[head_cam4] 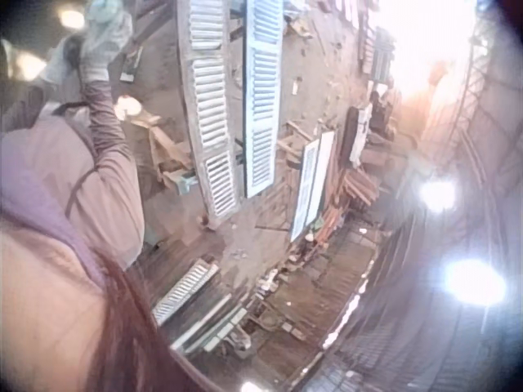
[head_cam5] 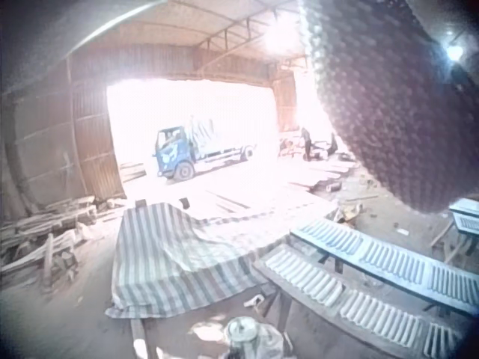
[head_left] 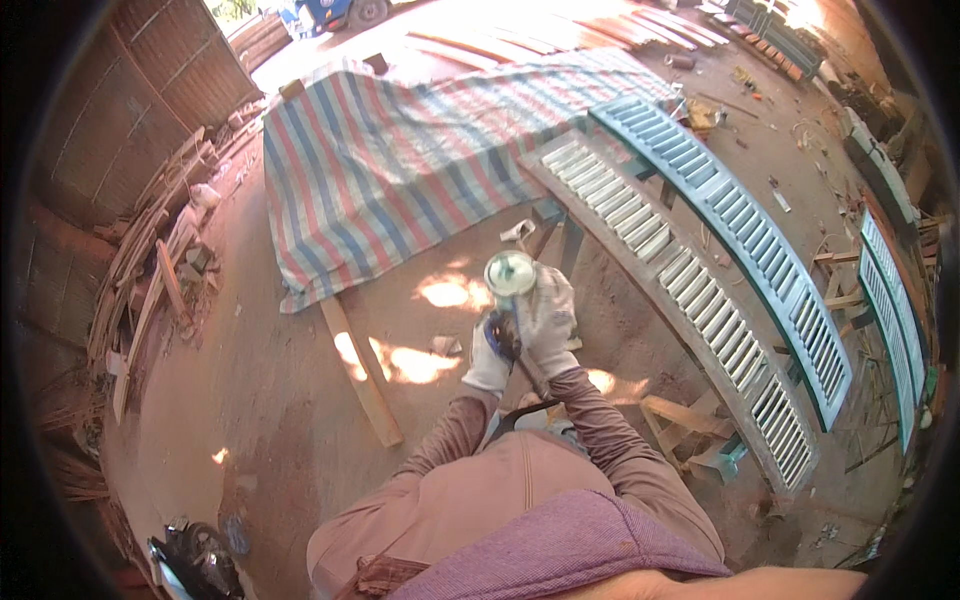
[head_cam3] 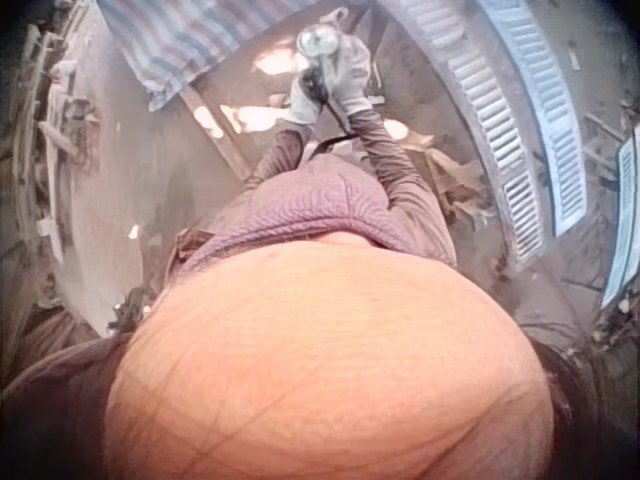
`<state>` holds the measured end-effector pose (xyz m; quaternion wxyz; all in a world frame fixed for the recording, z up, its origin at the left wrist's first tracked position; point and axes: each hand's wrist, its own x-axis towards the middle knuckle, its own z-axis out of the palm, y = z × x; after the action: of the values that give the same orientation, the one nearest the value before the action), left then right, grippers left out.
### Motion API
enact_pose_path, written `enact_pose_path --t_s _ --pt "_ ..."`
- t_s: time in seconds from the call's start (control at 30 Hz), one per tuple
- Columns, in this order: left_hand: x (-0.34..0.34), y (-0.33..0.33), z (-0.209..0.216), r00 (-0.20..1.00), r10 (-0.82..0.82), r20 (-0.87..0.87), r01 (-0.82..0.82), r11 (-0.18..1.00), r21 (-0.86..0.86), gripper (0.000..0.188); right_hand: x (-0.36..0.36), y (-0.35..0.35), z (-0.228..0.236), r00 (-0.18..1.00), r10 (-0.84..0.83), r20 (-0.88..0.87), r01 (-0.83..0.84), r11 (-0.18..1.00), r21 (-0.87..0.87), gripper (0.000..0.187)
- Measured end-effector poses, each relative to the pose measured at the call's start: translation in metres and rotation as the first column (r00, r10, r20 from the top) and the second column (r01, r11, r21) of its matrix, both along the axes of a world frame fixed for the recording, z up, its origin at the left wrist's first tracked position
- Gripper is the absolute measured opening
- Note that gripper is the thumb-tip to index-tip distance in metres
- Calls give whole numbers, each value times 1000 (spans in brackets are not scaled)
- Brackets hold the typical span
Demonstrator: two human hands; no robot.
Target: The person uses a spray gun to apply a light-colored finish to several wooden louvered shutters laid out on the ground. They move along the length of each shutter, spraying evenly, then reposition to cover additional units.
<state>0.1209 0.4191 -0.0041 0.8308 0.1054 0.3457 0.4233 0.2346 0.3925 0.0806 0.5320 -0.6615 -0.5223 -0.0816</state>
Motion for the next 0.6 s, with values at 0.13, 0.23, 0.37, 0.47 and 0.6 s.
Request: enact_pose_path --t_s 0.13,0.23,0.37,0.47,0.6 --pt "30 39 16 991 72 108 -85 989 124 29 11 -13 -37 957 142 -251 -200 954 -224 39" --pt "38 65 8 988 54 143 -61 997 46 33 13 3 -33 977 123 -175 -163 958 -235 31" --pt "70 98 48 998 -15 68 28 982 -188 45 22 30 -16 958 -67 -278 -10 963 -268 27" --pt "82 134 50 994 -91 55 100 974 -202 53 25 58 -13 966 -198 -167 134 934 -331 27" --pt "82 186 50 970 -190 151 220 952 -213 48 10 109 -13 925 -356 -134 288 886 -364 24"
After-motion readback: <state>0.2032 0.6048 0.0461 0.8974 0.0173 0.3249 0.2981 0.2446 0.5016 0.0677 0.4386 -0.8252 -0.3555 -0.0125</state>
